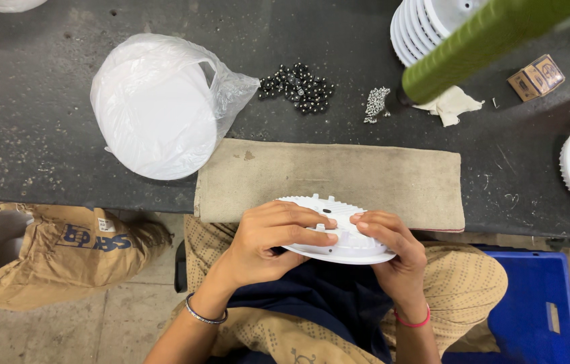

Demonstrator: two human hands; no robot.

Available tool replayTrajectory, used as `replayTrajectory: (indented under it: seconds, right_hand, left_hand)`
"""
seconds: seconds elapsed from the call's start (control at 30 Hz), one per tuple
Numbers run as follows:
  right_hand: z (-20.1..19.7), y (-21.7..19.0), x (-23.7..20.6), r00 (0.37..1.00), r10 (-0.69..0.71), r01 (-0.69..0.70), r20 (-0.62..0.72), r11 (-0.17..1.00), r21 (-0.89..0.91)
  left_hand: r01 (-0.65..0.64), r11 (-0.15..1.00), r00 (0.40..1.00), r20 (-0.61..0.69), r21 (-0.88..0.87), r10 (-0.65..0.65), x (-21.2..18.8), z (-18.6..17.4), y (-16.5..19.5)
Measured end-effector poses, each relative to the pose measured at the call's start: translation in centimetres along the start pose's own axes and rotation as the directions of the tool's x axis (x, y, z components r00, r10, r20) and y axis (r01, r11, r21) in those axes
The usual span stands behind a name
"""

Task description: The person assembles white plastic light fixture components by inserting small metal fasteners into pre-drilled holes using a green handheld tool. They handle multiple circular parts, align them, and secure them with fasteners, then place the assembled units aside.

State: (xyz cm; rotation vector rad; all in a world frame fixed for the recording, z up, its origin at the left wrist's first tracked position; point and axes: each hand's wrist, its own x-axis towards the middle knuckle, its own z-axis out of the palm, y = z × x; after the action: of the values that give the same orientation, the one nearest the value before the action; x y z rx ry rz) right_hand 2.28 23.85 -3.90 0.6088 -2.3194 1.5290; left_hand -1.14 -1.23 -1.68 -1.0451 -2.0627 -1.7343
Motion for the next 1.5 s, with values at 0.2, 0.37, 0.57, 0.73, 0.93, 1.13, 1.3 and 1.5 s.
replayTrajectory:
  seconds: [0.2,0.37,0.57,0.73,0.93,1.13,1.3,1.5]
  right_hand:
    - [0.02,0.06,0.10,1.000,0.002,-0.002,0.001,1.000,0.008]
    - [-0.03,0.05,0.23,1.000,-0.006,0.006,0.002,1.000,0.004]
    - [-0.17,0.12,0.20,1.000,0.006,-0.006,0.006,1.000,0.010]
    - [-0.19,0.25,0.17,1.000,-0.004,0.004,0.002,1.000,0.003]
    - [-0.19,0.26,0.18,1.000,0.005,-0.005,0.007,1.000,0.007]
    - [-0.19,0.22,0.19,1.000,0.011,-0.011,0.011,1.000,0.000]
    - [-0.18,0.04,0.24,1.000,0.014,-0.014,0.012,1.000,0.010]
    - [0.15,-0.30,0.30,1.000,0.003,-0.003,-0.007,1.000,-0.026]
  left_hand:
    - [0.002,1.000,1.000,0.018,-0.004,-0.002,0.06,-0.17,-0.09]
    - [0.012,1.000,0.999,0.036,0.002,-0.012,0.05,-0.31,0.00]
    - [0.025,1.000,0.998,0.056,-0.005,-0.025,0.14,-0.37,0.04]
    - [0.039,0.999,0.996,0.078,-0.005,-0.038,0.27,-0.49,0.13]
    - [0.035,0.999,0.995,0.091,-0.011,-0.034,0.39,-0.68,0.22]
    - [0.041,0.999,0.994,0.107,-0.017,-0.039,0.38,-0.86,0.22]
    - [0.033,0.999,0.995,0.100,-0.021,-0.031,0.33,-0.86,0.10]
    - [0.002,1.000,0.999,0.037,-0.023,-0.001,0.15,-0.52,-0.32]
